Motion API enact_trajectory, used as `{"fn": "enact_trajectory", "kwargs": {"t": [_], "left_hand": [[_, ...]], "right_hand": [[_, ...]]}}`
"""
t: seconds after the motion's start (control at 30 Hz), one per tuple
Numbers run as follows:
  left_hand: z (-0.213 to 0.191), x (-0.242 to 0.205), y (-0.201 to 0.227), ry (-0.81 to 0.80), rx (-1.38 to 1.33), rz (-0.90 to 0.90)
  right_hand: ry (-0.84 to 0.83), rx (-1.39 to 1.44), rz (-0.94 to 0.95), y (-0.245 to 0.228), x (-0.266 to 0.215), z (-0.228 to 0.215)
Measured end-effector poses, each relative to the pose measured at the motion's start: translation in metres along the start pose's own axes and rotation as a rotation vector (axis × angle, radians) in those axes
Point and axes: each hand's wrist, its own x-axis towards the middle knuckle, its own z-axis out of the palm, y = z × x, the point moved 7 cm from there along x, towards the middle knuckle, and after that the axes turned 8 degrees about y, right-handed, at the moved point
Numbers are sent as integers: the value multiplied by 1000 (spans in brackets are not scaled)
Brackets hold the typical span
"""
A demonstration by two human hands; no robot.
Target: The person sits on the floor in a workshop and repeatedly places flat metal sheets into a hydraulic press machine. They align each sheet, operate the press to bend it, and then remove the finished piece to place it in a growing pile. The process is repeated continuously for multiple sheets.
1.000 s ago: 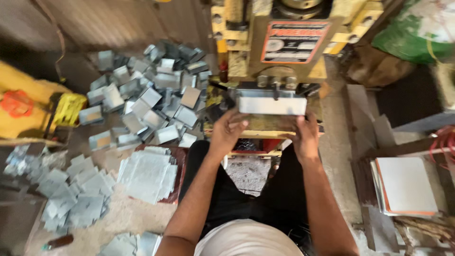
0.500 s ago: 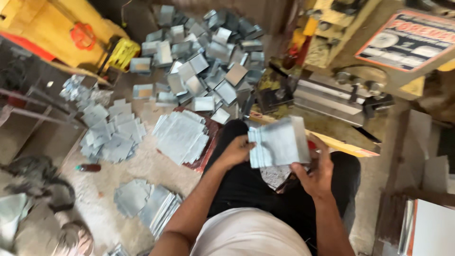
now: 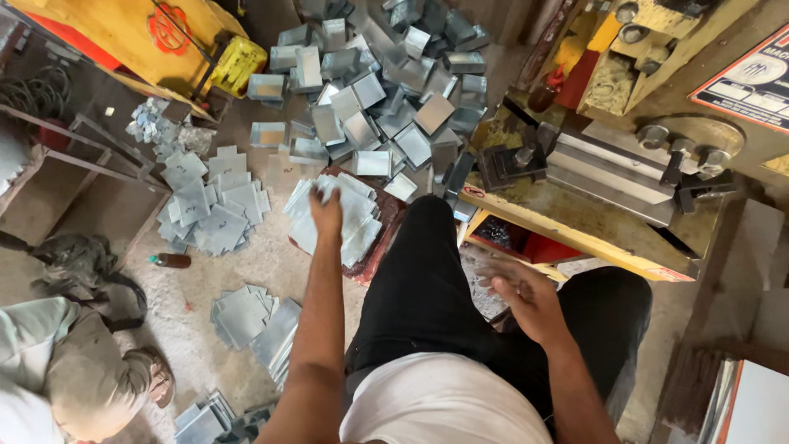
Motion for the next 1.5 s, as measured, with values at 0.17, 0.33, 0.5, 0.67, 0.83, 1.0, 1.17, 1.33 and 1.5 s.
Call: {"fn": "enact_trajectory", "kwargs": {"t": [0.17, 0.33, 0.5, 0.67, 0.83, 1.0, 1.17, 1.33, 1.5], "left_hand": [[-100, -20, -96, 372, 455, -312], [-118, -35, -122, 381, 233, -466], [-93, -27, -112, 197, -208, -547], [-62, -18, -5, 215, 629, 417], [-50, -53, 86, -93, 240, 473], [-3, -114, 121, -443, -73, 226], [93, -212, 85, -722, -229, -277], [166, -290, 113, -997, -219, -286], [189, -322, 127, -1193, -21, -323]], "right_hand": [[33, 26, -20, 6, -5, -14], [34, 47, -15, 9, -2, -17], [42, 18, -26, 9, 0, -14], [55, -30, 16, 13, -1, -17], [71, -117, -59, 4, -6, -30], [115, 19, -6, 0, -15, -58], [176, 272, 56, 4, -33, -88], [674, 167, -2, 19, -48, -152], [696, 370, -98, 47, -29, -193]]}}
